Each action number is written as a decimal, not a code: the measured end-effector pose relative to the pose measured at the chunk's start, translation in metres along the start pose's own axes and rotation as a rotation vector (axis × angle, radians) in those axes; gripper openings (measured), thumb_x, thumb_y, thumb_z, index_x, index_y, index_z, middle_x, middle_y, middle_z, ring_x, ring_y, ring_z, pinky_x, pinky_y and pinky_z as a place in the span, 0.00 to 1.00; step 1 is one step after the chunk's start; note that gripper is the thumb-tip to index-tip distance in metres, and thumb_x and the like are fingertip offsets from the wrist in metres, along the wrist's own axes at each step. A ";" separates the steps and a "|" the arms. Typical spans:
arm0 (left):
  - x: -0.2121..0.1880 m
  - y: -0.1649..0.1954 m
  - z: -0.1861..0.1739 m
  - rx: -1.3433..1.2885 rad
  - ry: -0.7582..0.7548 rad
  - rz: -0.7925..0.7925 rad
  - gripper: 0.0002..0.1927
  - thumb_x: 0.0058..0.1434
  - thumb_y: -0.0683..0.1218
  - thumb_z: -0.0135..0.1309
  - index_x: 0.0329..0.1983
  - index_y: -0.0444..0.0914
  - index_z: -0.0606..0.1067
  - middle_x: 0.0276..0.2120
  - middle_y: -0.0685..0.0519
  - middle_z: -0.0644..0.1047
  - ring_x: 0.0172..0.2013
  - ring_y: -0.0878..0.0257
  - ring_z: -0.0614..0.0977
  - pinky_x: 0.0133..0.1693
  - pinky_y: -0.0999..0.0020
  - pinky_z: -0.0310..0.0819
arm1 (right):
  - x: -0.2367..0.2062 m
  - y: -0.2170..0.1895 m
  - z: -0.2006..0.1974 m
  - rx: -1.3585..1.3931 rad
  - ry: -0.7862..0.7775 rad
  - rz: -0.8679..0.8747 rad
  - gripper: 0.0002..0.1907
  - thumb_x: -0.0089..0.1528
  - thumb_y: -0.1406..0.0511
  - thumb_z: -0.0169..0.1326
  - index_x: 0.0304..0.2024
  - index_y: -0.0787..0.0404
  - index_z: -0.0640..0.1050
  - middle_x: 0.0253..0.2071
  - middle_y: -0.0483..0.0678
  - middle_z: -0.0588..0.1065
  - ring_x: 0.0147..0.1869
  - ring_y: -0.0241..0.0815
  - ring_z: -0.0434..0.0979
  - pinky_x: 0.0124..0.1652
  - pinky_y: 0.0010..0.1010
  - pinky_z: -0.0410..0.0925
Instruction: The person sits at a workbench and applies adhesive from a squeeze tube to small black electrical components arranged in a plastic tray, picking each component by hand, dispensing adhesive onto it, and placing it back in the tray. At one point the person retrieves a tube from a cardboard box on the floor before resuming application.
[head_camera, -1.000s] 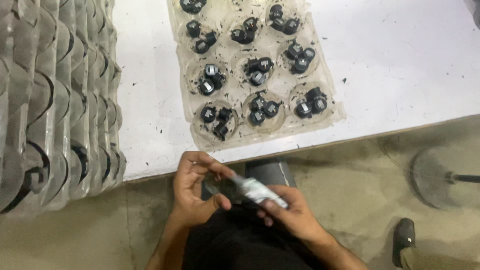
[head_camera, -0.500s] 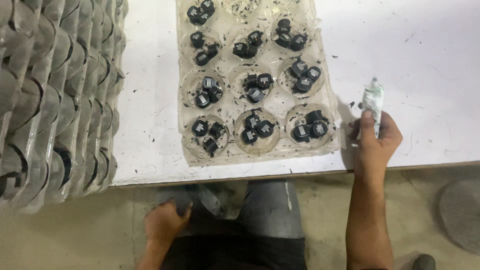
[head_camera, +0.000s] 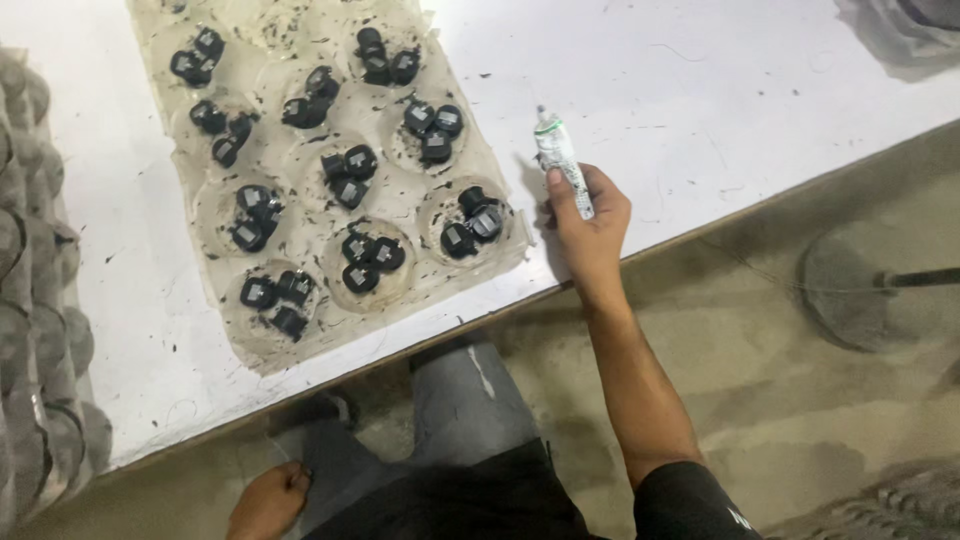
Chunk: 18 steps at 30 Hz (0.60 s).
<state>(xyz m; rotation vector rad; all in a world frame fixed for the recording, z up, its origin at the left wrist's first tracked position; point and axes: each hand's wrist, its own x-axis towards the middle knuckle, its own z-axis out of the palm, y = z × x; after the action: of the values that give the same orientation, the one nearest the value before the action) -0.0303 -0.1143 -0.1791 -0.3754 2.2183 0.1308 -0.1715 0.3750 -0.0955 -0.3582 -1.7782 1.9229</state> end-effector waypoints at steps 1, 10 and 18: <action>-0.001 0.000 0.004 -0.004 0.018 0.014 0.19 0.63 0.59 0.49 0.42 0.43 0.82 0.40 0.45 0.83 0.43 0.48 0.84 0.51 0.57 0.76 | 0.000 -0.001 0.000 0.023 -0.009 0.015 0.13 0.68 0.62 0.59 0.46 0.68 0.80 0.27 0.41 0.76 0.30 0.28 0.74 0.31 0.21 0.68; -0.110 0.069 -0.075 0.046 0.193 0.063 0.31 0.60 0.69 0.55 0.25 0.37 0.76 0.20 0.47 0.77 0.25 0.53 0.81 0.35 0.59 0.76 | -0.003 -0.007 0.003 -0.111 -0.098 -0.037 0.13 0.68 0.62 0.59 0.47 0.67 0.81 0.28 0.40 0.76 0.32 0.26 0.73 0.33 0.19 0.67; -0.133 0.106 -0.213 -0.169 0.710 0.316 0.14 0.63 0.59 0.62 0.35 0.44 0.82 0.25 0.55 0.83 0.25 0.64 0.84 0.29 0.63 0.77 | -0.002 -0.010 0.007 -0.206 -0.228 -0.081 0.13 0.69 0.63 0.60 0.47 0.69 0.81 0.31 0.37 0.74 0.33 0.24 0.66 0.33 0.18 0.62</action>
<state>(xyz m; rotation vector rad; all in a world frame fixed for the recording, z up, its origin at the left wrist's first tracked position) -0.1448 -0.0318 0.0541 -0.1671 2.9721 0.4082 -0.1713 0.3682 -0.0855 -0.1372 -2.1125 1.7873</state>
